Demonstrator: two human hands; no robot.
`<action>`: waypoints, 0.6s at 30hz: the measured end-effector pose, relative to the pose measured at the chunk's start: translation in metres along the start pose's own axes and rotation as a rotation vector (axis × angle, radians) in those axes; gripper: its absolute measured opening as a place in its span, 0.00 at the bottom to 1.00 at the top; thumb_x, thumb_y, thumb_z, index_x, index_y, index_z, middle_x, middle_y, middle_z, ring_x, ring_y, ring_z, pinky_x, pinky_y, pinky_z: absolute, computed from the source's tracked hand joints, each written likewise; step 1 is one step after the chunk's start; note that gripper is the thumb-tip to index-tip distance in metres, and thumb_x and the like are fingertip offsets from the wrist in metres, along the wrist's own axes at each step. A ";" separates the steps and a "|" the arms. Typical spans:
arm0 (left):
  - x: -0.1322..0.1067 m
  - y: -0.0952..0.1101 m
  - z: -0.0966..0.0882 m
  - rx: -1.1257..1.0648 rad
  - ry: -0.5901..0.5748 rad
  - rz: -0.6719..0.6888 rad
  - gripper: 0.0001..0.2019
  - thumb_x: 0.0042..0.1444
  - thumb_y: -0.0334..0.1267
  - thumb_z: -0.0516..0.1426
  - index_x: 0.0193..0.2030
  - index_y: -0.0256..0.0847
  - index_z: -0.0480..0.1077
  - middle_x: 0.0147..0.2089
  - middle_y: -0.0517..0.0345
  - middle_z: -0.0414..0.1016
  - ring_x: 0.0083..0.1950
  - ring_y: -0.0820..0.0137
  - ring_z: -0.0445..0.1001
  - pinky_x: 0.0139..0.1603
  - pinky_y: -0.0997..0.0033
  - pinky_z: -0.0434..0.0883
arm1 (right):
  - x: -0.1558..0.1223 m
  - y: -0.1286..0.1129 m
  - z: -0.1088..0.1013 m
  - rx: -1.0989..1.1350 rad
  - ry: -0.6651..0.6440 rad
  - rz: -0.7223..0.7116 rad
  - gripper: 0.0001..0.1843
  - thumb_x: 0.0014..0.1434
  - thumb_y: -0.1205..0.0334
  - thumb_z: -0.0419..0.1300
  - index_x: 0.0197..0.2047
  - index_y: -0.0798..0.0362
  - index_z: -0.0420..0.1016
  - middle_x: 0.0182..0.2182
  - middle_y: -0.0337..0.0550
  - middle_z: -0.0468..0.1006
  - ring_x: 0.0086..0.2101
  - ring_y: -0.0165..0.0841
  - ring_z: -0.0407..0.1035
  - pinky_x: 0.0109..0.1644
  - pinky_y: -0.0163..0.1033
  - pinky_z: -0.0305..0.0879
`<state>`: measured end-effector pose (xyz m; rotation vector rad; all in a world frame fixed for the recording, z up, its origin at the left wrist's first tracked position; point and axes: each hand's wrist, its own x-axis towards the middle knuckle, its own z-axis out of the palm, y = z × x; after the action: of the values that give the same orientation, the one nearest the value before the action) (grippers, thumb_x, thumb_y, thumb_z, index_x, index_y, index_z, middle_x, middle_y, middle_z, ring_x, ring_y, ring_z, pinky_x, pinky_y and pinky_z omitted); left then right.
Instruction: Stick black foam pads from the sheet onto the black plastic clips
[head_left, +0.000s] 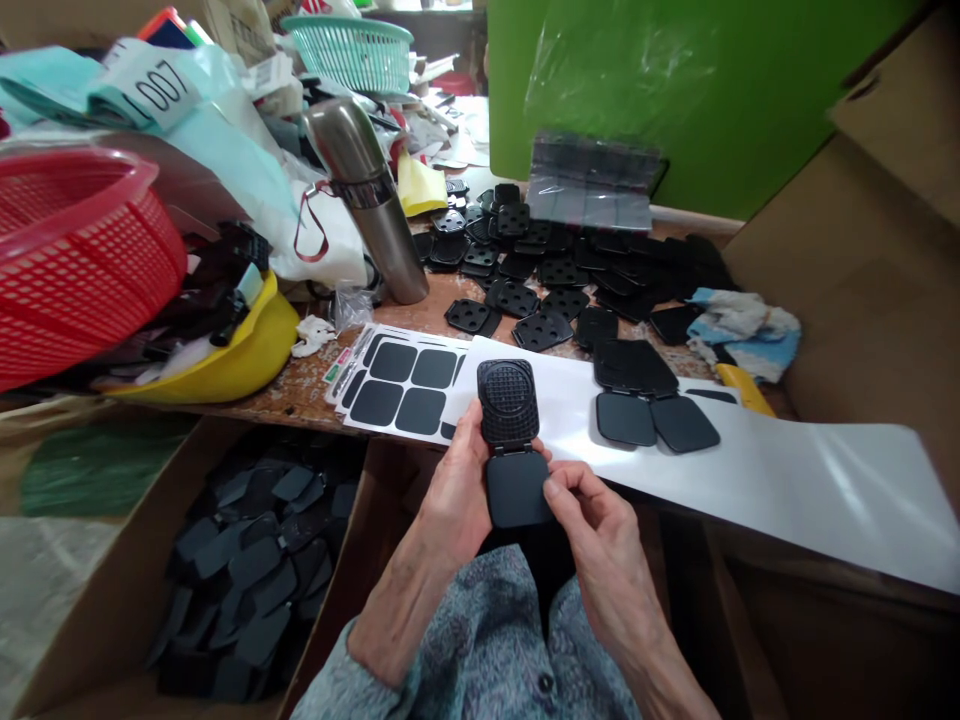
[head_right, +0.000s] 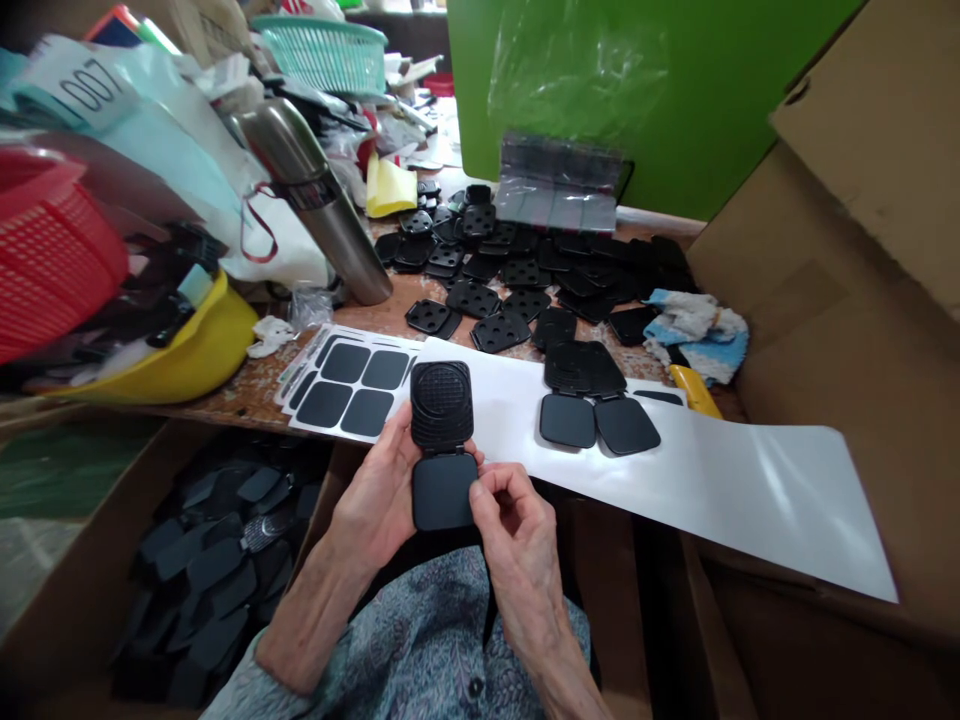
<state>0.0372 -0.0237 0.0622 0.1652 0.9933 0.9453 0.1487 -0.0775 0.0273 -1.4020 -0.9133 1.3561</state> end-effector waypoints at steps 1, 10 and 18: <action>-0.001 0.000 0.000 0.001 0.000 0.006 0.21 0.59 0.49 0.44 0.40 0.36 0.71 0.29 0.52 0.75 0.32 0.67 0.75 0.34 0.70 0.72 | 0.000 0.000 0.000 -0.010 0.004 -0.003 0.09 0.55 0.57 0.56 0.27 0.52 0.65 0.32 0.41 0.72 0.44 0.36 0.65 0.45 0.36 0.60; -0.002 0.000 0.002 -0.020 0.023 0.030 0.20 0.59 0.48 0.44 0.40 0.36 0.71 0.29 0.53 0.75 0.32 0.68 0.75 0.36 0.70 0.72 | 0.002 -0.004 0.003 -0.051 -0.013 -0.094 0.07 0.58 0.63 0.53 0.28 0.52 0.63 0.36 0.41 0.72 0.50 0.36 0.62 0.49 0.37 0.59; -0.003 -0.001 0.005 0.006 0.063 0.055 0.22 0.59 0.49 0.44 0.42 0.34 0.70 0.30 0.51 0.75 0.33 0.65 0.75 0.37 0.66 0.73 | 0.005 0.004 0.005 -0.109 0.014 -0.187 0.08 0.58 0.63 0.52 0.28 0.51 0.62 0.35 0.43 0.71 0.50 0.38 0.63 0.50 0.40 0.60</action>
<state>0.0407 -0.0254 0.0664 0.1685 1.0543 1.0027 0.1439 -0.0732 0.0222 -1.3680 -1.0947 1.1699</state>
